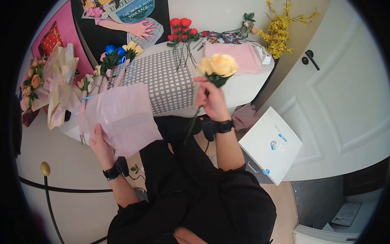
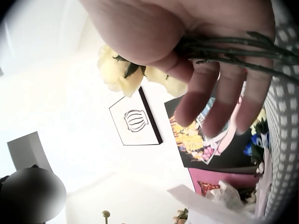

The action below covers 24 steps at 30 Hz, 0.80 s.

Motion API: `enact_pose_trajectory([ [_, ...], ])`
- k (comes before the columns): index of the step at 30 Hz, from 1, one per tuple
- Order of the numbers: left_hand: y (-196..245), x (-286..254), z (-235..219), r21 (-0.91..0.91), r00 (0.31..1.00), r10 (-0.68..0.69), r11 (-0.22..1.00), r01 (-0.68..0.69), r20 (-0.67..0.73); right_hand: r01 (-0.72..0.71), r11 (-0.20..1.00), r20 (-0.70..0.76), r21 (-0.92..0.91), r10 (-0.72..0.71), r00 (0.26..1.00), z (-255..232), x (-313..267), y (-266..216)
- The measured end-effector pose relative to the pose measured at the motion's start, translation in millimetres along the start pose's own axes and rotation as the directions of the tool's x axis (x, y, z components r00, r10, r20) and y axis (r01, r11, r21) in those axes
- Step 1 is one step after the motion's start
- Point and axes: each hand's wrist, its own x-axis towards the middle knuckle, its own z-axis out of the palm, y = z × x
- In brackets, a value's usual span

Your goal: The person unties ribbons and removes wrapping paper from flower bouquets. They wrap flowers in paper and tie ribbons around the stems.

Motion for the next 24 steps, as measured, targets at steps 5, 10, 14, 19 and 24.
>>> enact_pose_trajectory([
  [5, -6, -4, 12, -0.08, 0.996, -0.082, 0.993, 0.085, 0.039, -0.011, 0.994, -0.013, -0.106, 0.01, 1.0, -5, 11, -38],
  [10, -19, -5, 25, -0.073, 0.99, -0.13, 0.988, 0.134, 0.061, -0.103, 0.968, 0.048, -0.229, 0.117, 0.992, 18, 59, -49],
  [14, -27, -8, 26, 0.016, 0.978, -0.192, 0.981, 0.192, 0.079, -0.229, 0.943, 0.106, -0.243, 0.26, 0.96, 60, 135, -40],
  [19, -30, -14, 21, 0.074, 0.962, -0.254, 0.966, 0.247, 0.1, -0.297, 0.895, 0.065, -0.333, 0.337, 0.939, 83, 260, 9],
  [24, -28, -21, 13, 0.089, 0.963, -0.265, 0.962, 0.259, 0.055, -0.309, 0.79, -0.141, -0.53, 0.278, 0.95, 52, 342, 51],
])
